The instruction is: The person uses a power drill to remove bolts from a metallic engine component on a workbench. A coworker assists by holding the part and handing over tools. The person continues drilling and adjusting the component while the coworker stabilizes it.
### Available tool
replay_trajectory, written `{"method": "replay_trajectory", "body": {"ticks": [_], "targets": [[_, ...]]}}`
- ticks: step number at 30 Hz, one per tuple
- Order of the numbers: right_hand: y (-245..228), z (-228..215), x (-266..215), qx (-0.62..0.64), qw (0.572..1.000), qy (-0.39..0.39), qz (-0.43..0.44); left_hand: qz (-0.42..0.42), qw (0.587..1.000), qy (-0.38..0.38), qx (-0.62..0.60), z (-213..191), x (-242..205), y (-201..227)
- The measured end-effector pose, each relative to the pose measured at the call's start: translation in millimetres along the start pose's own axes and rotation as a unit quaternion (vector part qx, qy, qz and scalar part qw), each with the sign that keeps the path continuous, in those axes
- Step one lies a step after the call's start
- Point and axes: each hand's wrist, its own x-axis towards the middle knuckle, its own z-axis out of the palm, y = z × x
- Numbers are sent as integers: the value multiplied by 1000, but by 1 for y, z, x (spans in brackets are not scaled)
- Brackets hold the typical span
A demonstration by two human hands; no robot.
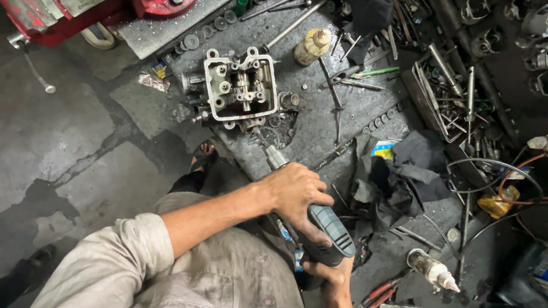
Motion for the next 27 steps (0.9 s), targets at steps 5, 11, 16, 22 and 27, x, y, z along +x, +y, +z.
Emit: {"method": "replay_trajectory", "body": {"ticks": [5, 11, 16, 22, 27], "targets": [[6, -3, 1, 6, 1000, -2, 0, -4, 1000, -10, 4, 1, 1, 1], [13, -4, -1, 36, 999, -7, -14, 4, 1000, -4, 9, 2, 1, 2], [12, -3, 0, 37, 999, -19, -11, 1, 1000, -13, 7, 1, 1, 2], [6, 2, 2, 29, 1000, -2, -9, -4, 1000, -20, 12, 0, 3, 0], [11, 0, 1, 40, 999, -9, -12, -26, 998, -56, 8, 5, 1, 1]]}}
